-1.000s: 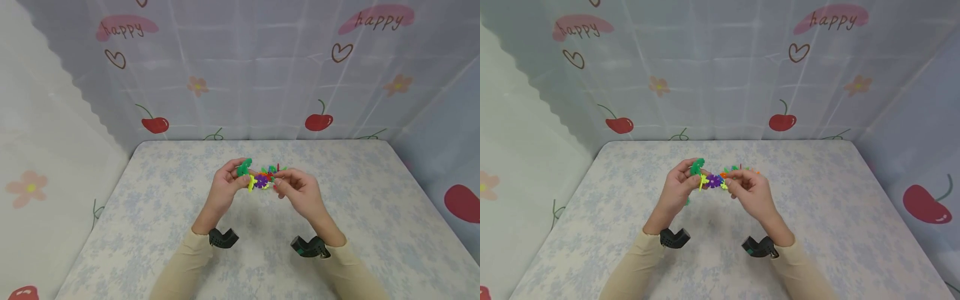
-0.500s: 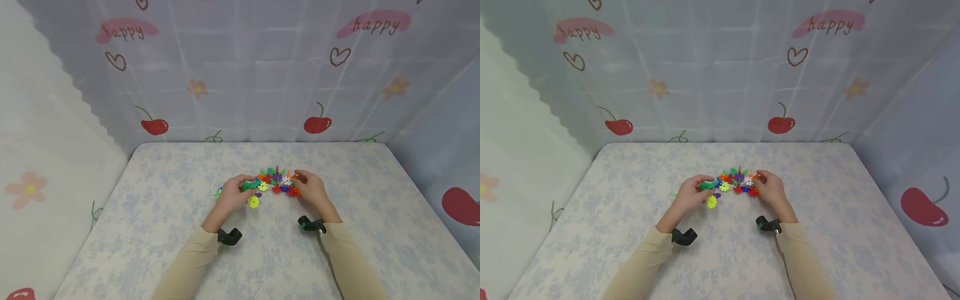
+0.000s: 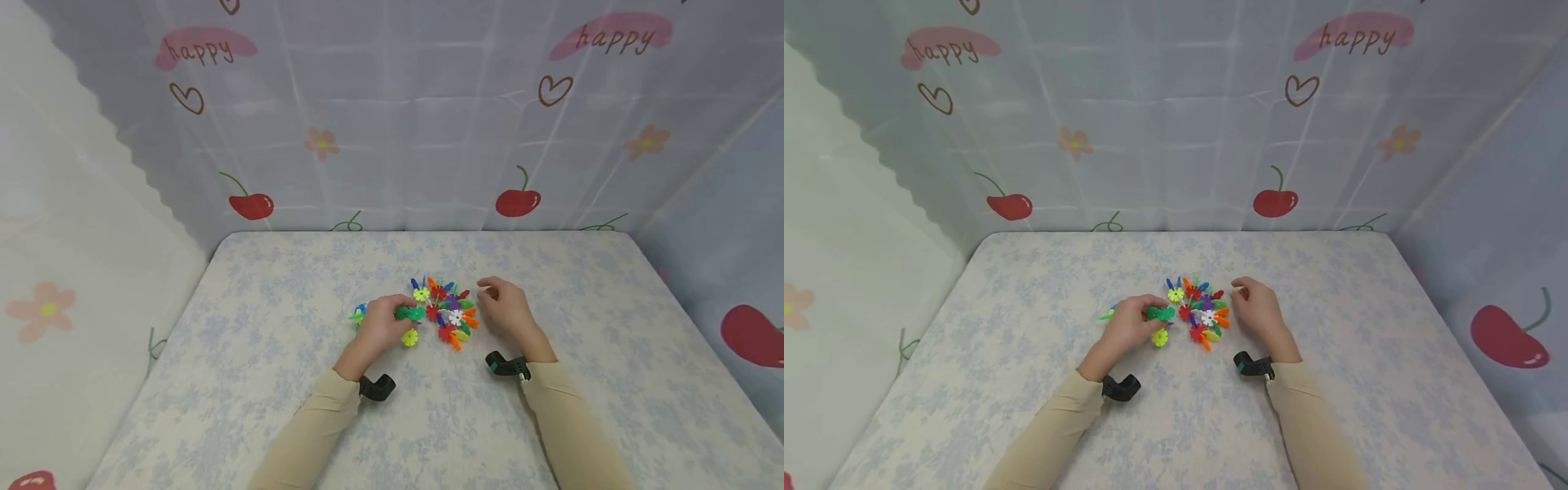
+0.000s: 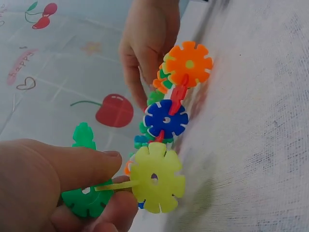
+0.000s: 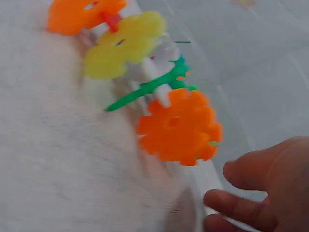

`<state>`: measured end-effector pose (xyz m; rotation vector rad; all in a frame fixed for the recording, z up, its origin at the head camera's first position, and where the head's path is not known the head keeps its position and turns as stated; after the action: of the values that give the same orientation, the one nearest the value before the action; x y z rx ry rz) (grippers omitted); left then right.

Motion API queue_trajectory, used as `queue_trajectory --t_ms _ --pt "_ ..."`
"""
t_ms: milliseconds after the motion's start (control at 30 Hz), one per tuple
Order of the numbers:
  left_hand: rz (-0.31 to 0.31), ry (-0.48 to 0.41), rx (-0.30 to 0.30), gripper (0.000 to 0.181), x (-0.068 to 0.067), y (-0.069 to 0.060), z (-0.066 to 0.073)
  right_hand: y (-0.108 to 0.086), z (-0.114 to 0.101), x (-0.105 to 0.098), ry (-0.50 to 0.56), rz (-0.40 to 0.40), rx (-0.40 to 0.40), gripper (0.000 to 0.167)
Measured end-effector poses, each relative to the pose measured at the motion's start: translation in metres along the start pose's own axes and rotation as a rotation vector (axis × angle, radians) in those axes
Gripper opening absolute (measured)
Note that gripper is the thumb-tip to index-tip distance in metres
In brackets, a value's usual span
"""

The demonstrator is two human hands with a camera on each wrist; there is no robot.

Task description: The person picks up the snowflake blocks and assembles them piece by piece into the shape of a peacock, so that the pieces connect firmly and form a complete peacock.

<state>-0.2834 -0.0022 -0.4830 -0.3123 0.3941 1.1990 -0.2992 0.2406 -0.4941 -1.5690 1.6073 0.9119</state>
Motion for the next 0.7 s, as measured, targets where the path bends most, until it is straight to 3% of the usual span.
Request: queue_trajectory --t_ms 67,167,267,433,567,700 --pt "0.008 -0.016 0.002 0.03 0.0 0.0 -0.002 0.003 -0.007 0.007 -0.028 0.022 -0.098 0.037" --pt "0.025 -0.043 0.005 0.031 -0.001 0.001 -0.002 0.005 -0.013 0.013 -0.042 0.035 -0.2 0.033" --pt "0.046 -0.043 0.003 0.03 -0.003 0.001 -0.003 0.006 -0.012 0.013 -0.013 0.004 -0.198 0.022" --pt "0.071 -0.023 -0.021 0.025 -0.004 0.002 -0.003 0.002 -0.019 0.001 0.117 -0.135 -0.163 0.012" --pt "0.101 0.025 0.0 0.025 -0.004 0.001 0.0 -0.007 -0.044 -0.016 0.172 -0.144 -0.256 0.008" --pt "0.109 0.103 0.071 0.03 0.002 0.0 0.005 -0.016 -0.066 -0.02 0.194 -0.141 -0.326 0.007"
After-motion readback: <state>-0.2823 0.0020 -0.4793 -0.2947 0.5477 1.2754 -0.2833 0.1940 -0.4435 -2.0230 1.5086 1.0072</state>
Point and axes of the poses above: each hand's wrist, its own y-axis towards the middle knuckle, its own x-axis out of the palm, z = x × y, the point moved 8 cm from there along y, towards the middle knuckle, and after that the axes turned 9 degrees about -y, right-handed, at the moved point
